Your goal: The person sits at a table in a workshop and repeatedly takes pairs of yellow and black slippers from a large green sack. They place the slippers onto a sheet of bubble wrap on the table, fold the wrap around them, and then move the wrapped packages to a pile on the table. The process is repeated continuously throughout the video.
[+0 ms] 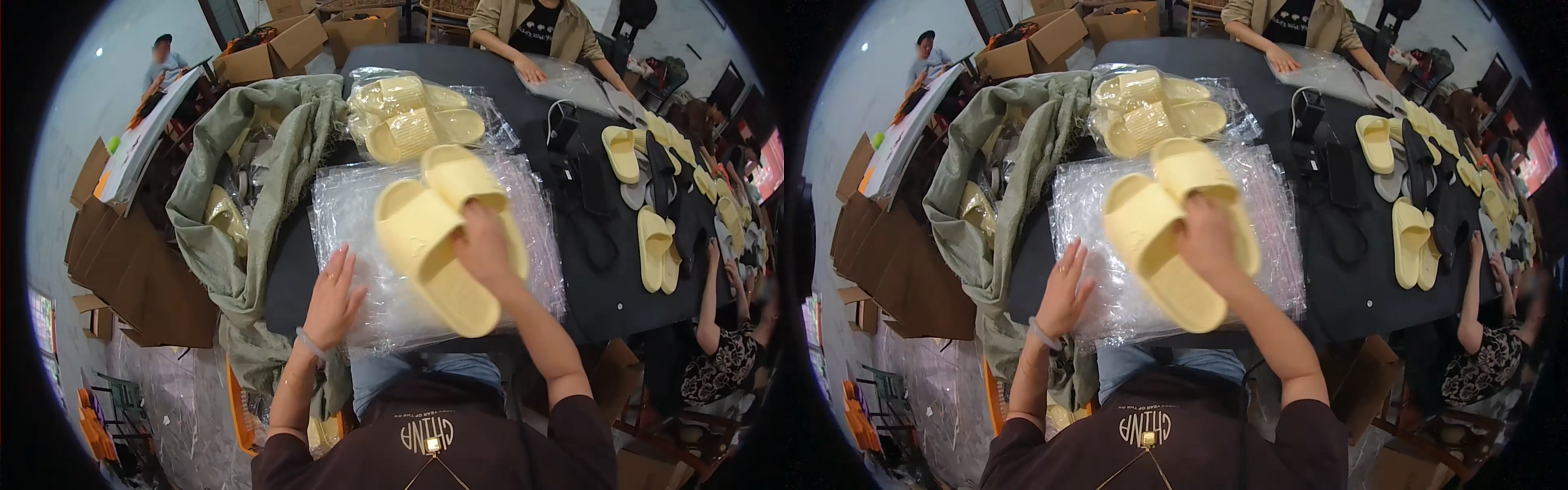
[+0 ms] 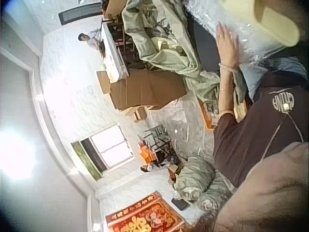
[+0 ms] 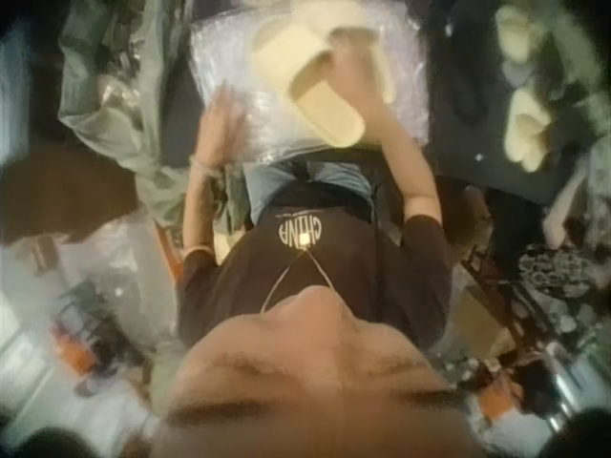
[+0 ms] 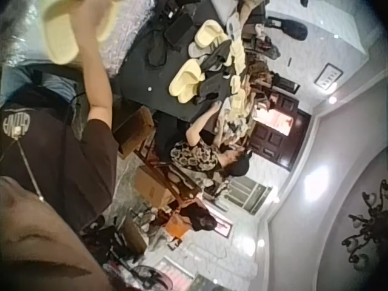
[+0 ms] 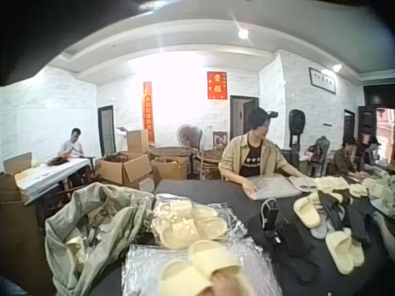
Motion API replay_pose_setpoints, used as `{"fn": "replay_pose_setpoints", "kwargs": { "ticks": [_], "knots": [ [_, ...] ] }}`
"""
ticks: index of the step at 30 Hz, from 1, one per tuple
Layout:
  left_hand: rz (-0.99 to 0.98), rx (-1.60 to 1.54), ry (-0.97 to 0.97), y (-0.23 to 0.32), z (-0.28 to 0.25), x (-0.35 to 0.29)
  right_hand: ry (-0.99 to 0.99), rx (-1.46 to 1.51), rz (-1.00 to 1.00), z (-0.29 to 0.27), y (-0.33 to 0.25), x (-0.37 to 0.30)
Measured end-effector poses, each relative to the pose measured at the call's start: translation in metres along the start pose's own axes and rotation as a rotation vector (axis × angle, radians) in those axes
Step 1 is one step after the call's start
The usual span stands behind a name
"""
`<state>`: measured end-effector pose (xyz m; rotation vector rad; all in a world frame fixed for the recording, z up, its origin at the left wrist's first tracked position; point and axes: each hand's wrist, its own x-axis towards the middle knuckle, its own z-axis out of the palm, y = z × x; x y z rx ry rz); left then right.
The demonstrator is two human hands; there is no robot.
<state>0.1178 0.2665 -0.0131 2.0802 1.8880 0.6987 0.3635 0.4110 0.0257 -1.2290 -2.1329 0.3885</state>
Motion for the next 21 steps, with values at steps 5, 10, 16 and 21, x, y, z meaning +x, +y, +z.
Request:
{"fn": "replay_pose_setpoints", "kwargs": {
  "ticks": [5, 10, 16, 21],
  "knots": [
    [-0.125, 0.409, -0.171, -0.008, 0.014, 0.047, -0.078, 0.067, -0.124, 0.073, -0.024, 0.004],
    [-0.22, 0.347, -0.005, -0.02, 0.034, 0.047, -0.057, -0.084, -0.069, 0.069, 0.0, 0.003],
    [-0.218, 0.31, -0.021, -0.013, 0.032, 0.052, 0.129, -0.144, 0.13, 0.04, 0.05, 0.013],
    [-0.218, 0.352, -0.04, -0.016, 0.032, 0.052, 0.233, -0.003, 0.12, -0.017, 0.049, 0.012]
  ]
}}
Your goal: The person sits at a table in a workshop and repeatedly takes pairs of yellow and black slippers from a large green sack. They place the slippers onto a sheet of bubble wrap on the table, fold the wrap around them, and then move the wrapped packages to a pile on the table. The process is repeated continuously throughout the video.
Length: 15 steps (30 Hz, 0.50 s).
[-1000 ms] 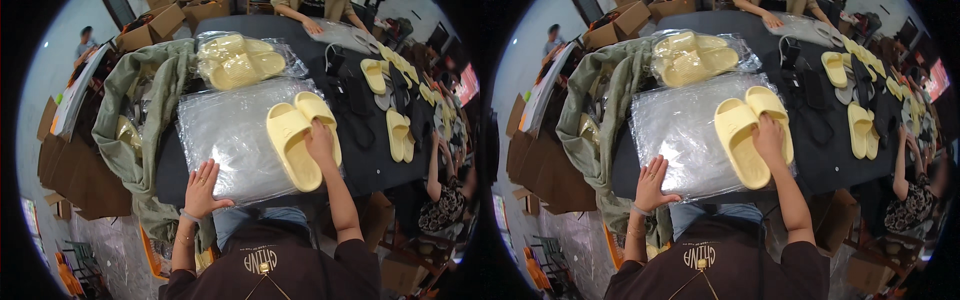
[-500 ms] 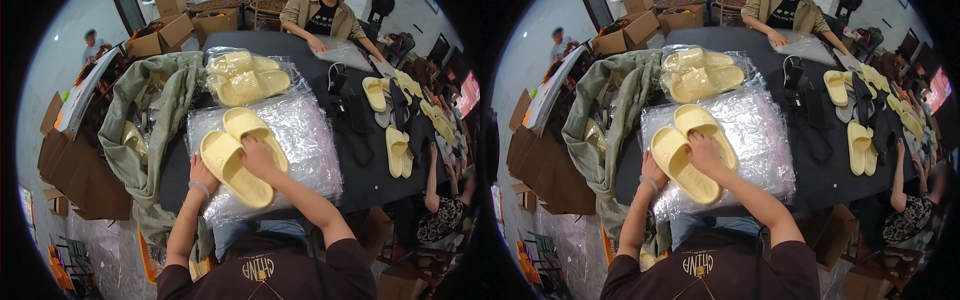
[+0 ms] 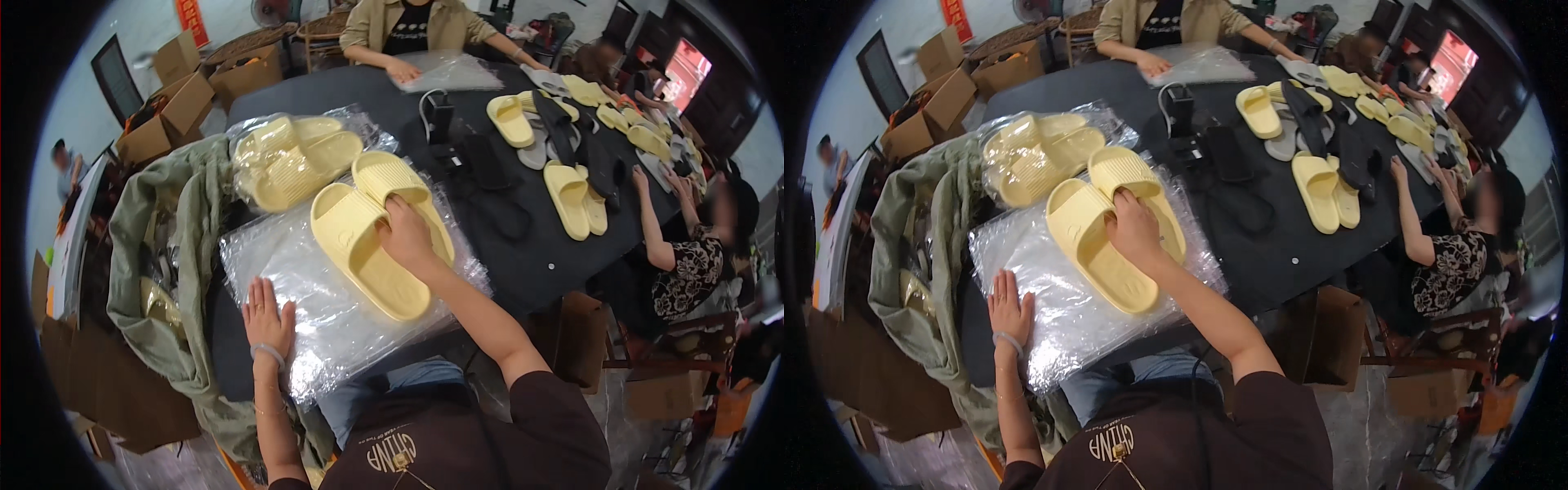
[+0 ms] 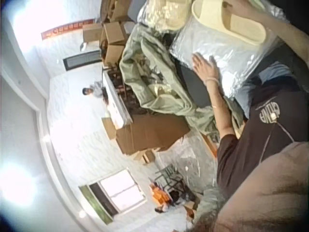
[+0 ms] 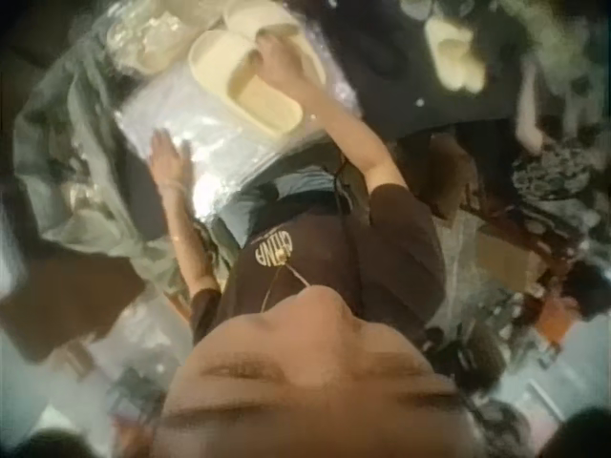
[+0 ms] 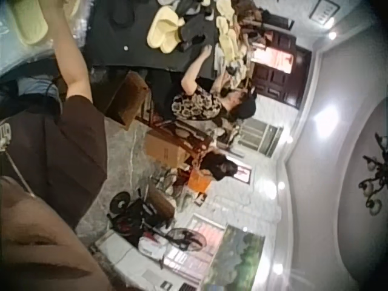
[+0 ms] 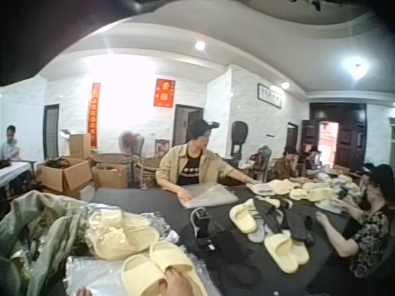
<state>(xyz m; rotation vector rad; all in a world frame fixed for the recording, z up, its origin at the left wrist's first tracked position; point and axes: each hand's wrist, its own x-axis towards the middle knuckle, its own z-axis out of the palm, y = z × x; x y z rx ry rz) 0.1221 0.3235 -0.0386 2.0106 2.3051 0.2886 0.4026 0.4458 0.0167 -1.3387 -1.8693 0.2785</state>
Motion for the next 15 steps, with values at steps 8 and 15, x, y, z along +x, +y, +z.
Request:
{"fn": "replay_pose_setpoints", "kwargs": {
  "ticks": [8, 15],
  "knots": [
    [-0.027, 0.017, -0.003, -0.004, -0.003, -0.009, 0.418, -0.25, 0.17, -0.203, 0.085, 0.072],
    [-0.013, -0.053, 0.001, 0.008, -0.009, 0.001, 0.883, -0.522, 0.127, -0.332, 0.237, 0.158]
  ]
}}
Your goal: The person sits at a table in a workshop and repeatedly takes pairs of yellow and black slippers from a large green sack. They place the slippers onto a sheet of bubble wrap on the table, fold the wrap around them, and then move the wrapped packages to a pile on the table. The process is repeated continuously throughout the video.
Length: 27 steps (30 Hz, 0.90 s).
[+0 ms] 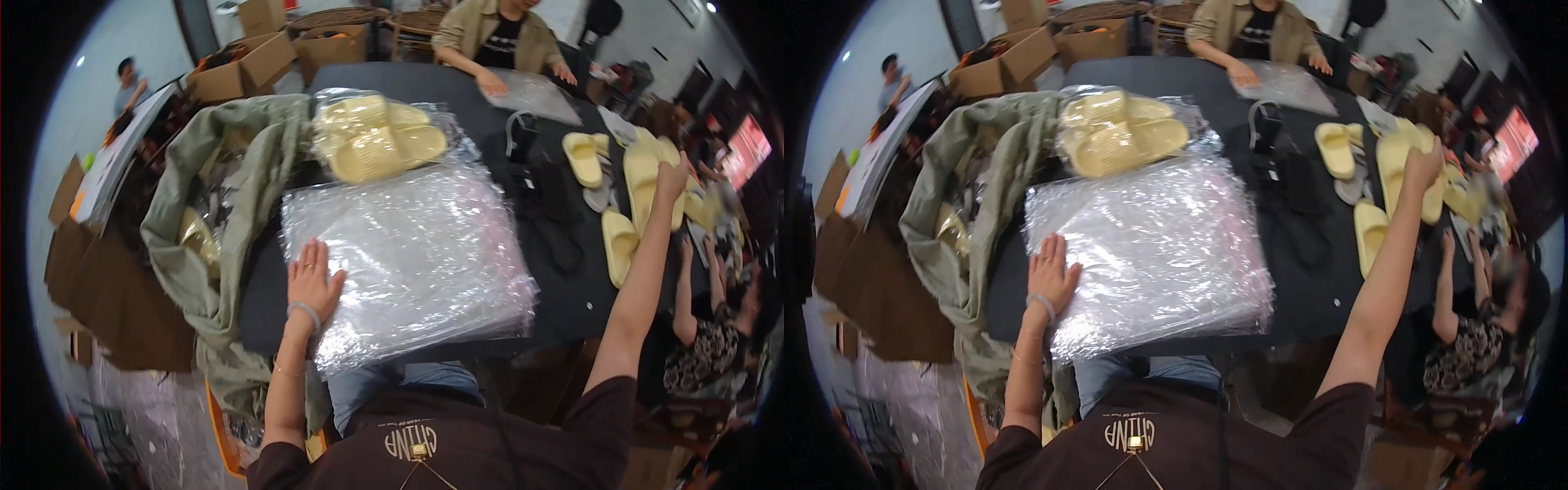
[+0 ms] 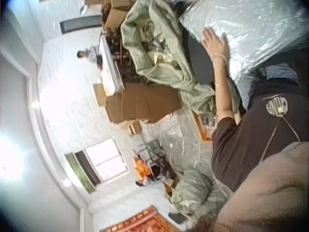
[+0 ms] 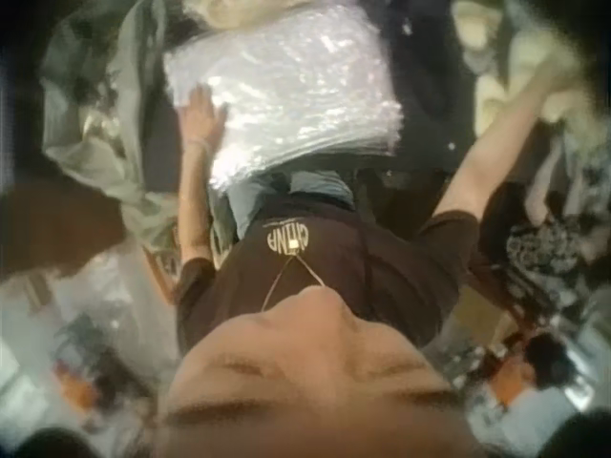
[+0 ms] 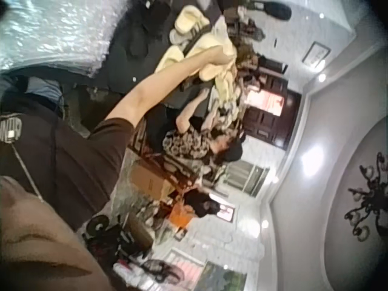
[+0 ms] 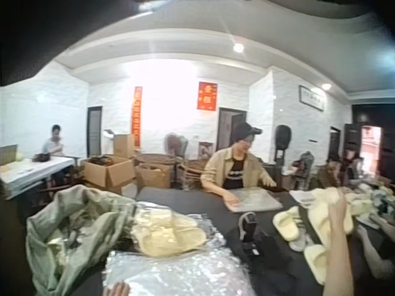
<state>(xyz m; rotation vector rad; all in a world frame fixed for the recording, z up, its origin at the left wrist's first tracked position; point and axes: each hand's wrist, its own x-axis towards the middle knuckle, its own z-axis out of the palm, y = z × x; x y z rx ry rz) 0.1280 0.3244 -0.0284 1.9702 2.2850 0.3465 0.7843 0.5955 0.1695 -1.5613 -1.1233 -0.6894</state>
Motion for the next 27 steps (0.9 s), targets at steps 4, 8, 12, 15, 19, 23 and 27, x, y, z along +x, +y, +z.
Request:
{"fn": "replay_pose_setpoints", "kwargs": {
  "ticks": [4, 8, 12, 15, 19, 23, 27],
  "knots": [
    [-0.049, 0.014, -0.005, -0.005, -0.001, -0.009, -0.413, 0.837, 0.054, -0.027, -0.206, -0.136],
    [-0.015, 0.004, 0.0, -0.008, 0.0, -0.006, -0.894, 1.071, 0.055, -0.049, -0.324, -0.251],
    [0.015, -0.009, 0.021, -0.012, 0.004, -0.004, -1.321, 0.808, 0.066, -0.045, -0.375, -0.353],
    [0.108, -0.223, 0.172, -0.024, 0.003, -0.005, -1.132, 0.857, -0.167, -0.026, -0.363, -0.432],
    [-0.019, -0.681, 0.655, -0.066, -0.039, 0.006, -1.138, 0.839, -0.249, -0.048, -0.366, -0.43],
    [-0.519, -0.55, 1.049, -0.211, -0.038, 0.065, -1.184, 0.835, -0.249, -0.044, -0.365, -0.424],
    [-0.82, 0.085, 0.48, -0.365, 0.043, 0.051, -1.261, 0.832, -0.29, -0.053, -0.376, -0.423]
  ]
}}
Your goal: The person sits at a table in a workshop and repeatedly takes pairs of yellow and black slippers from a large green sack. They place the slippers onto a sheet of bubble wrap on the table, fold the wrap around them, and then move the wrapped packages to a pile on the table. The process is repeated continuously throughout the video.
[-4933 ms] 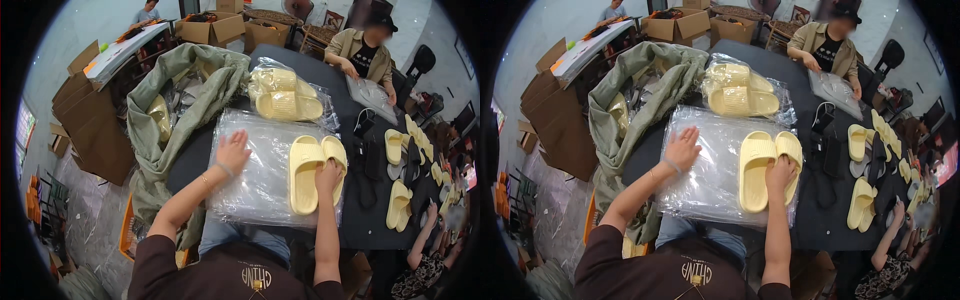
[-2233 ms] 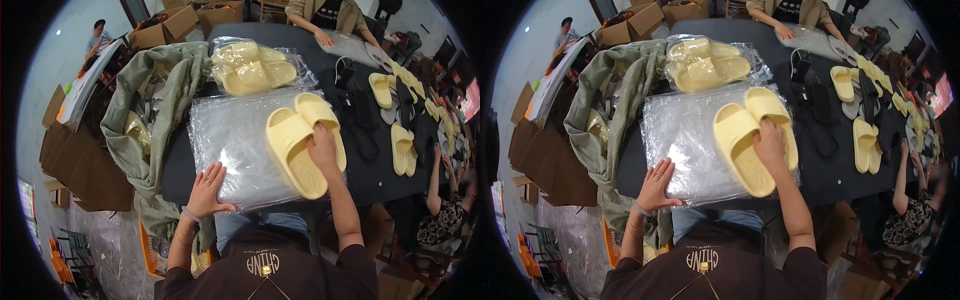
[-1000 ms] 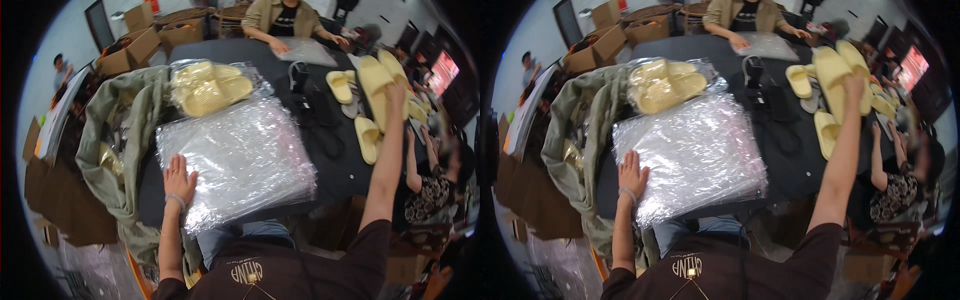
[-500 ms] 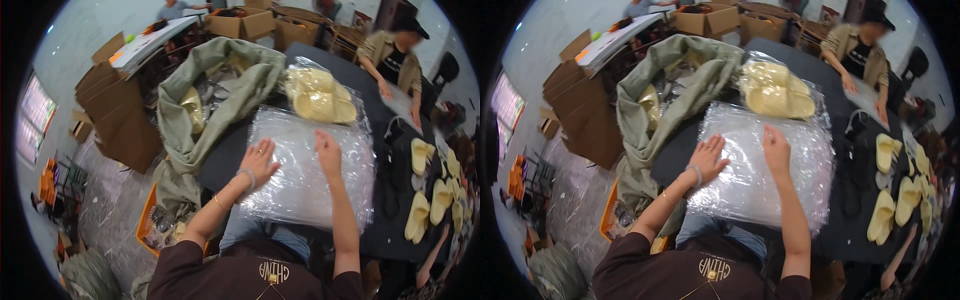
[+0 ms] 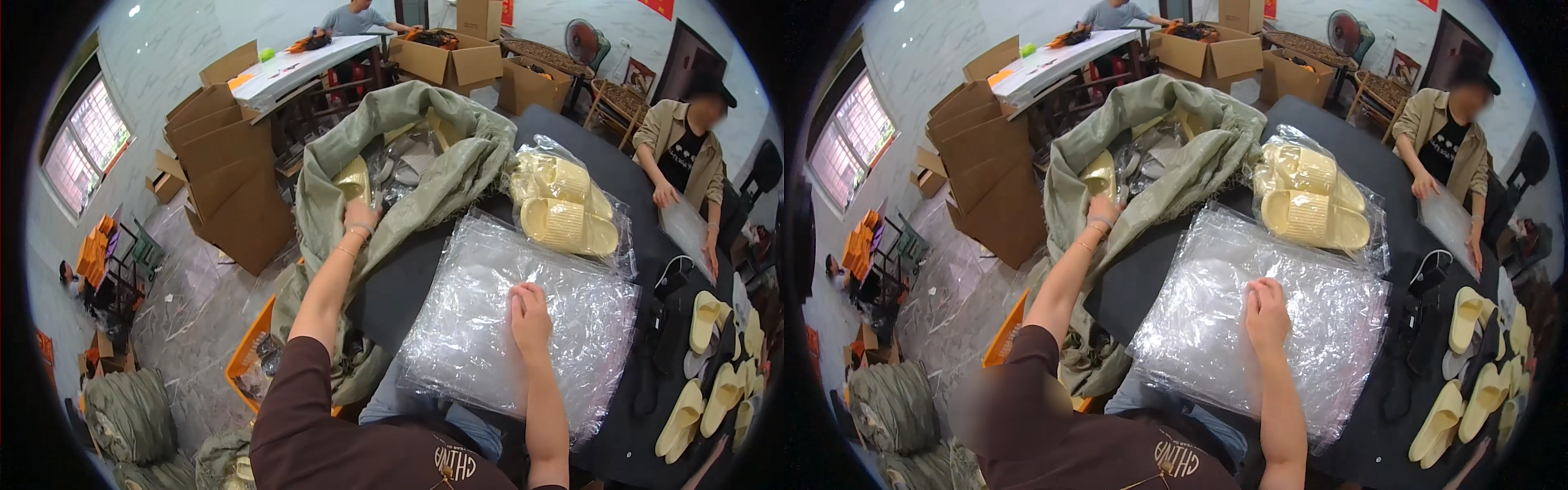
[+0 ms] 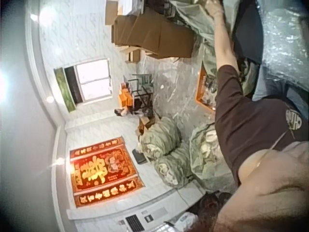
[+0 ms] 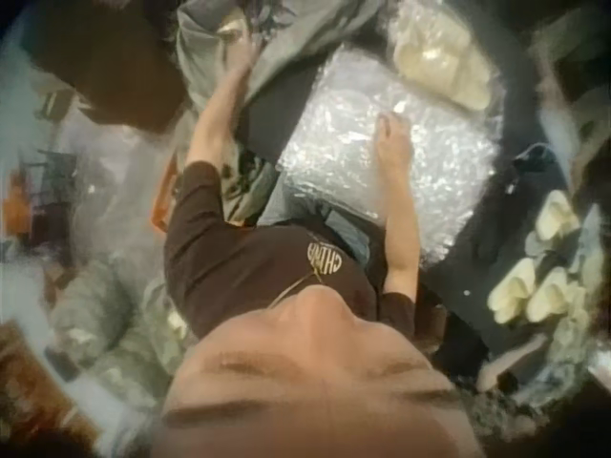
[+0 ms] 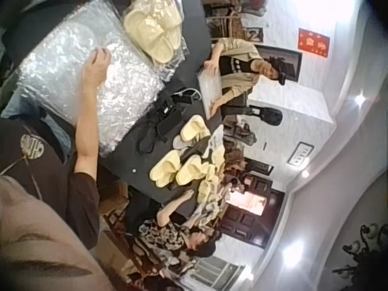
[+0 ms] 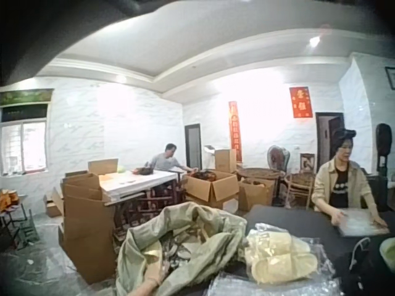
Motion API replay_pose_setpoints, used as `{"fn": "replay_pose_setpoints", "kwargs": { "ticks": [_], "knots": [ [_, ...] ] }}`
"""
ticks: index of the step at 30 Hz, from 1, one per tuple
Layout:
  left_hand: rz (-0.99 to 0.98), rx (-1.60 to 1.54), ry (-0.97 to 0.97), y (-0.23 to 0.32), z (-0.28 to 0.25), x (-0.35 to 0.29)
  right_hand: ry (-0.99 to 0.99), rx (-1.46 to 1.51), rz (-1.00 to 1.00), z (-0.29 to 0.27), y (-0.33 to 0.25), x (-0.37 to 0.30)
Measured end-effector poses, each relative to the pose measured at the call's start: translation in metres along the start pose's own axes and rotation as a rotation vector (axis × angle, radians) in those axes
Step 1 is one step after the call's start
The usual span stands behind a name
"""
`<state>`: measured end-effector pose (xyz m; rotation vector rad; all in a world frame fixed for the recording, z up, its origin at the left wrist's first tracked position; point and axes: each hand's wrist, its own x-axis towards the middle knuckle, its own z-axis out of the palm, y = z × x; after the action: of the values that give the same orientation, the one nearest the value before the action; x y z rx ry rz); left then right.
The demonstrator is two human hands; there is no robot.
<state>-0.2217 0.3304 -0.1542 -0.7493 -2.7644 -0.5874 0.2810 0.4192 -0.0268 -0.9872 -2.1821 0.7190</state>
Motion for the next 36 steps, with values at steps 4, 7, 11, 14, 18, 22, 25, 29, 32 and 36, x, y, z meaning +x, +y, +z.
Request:
{"fn": "replay_pose_setpoints", "kwargs": {
  "ticks": [4, 7, 11, 14, 18, 22, 25, 29, 32, 36],
  "knots": [
    [-0.193, 0.114, -0.223, 0.068, 0.02, -0.005, 0.069, -0.056, 0.023, -0.005, 0.016, 0.002],
    [-0.05, 0.273, -0.31, -0.002, 0.011, -0.001, 0.007, 0.015, -0.009, -0.001, 0.003, 0.0],
    [0.069, 0.183, -0.285, 0.091, -0.08, -0.017, 0.085, -0.057, 0.015, -0.004, 0.015, 0.001],
    [0.071, 0.002, -0.048, 0.1, -0.151, -0.002, 0.082, -0.055, -0.004, -0.001, 0.017, 0.0],
    [0.133, -0.486, -0.006, 0.077, -0.215, 0.053, 0.05, -0.035, -0.009, 0.004, 0.015, -0.002],
    [-0.033, -1.156, -0.136, 0.162, -0.328, -0.006, 0.029, -0.014, 0.019, -0.005, 0.015, -0.002],
    [0.013, -1.644, -0.294, 0.202, -0.357, -0.047, 0.016, 0.222, 0.083, -0.023, -0.003, 0.002],
    [0.104, -1.882, -0.504, 0.256, -0.388, -0.107, 0.207, 0.877, -0.236, -0.055, -0.061, -0.011],
    [0.236, -2.013, -0.506, 0.282, -0.396, -0.158, 0.253, 0.618, -0.295, -0.081, -0.109, -0.032],
    [0.421, -2.046, -0.676, 0.335, -0.405, -0.199, 0.068, 0.928, 0.038, -0.091, -0.083, -0.056]
  ]
}}
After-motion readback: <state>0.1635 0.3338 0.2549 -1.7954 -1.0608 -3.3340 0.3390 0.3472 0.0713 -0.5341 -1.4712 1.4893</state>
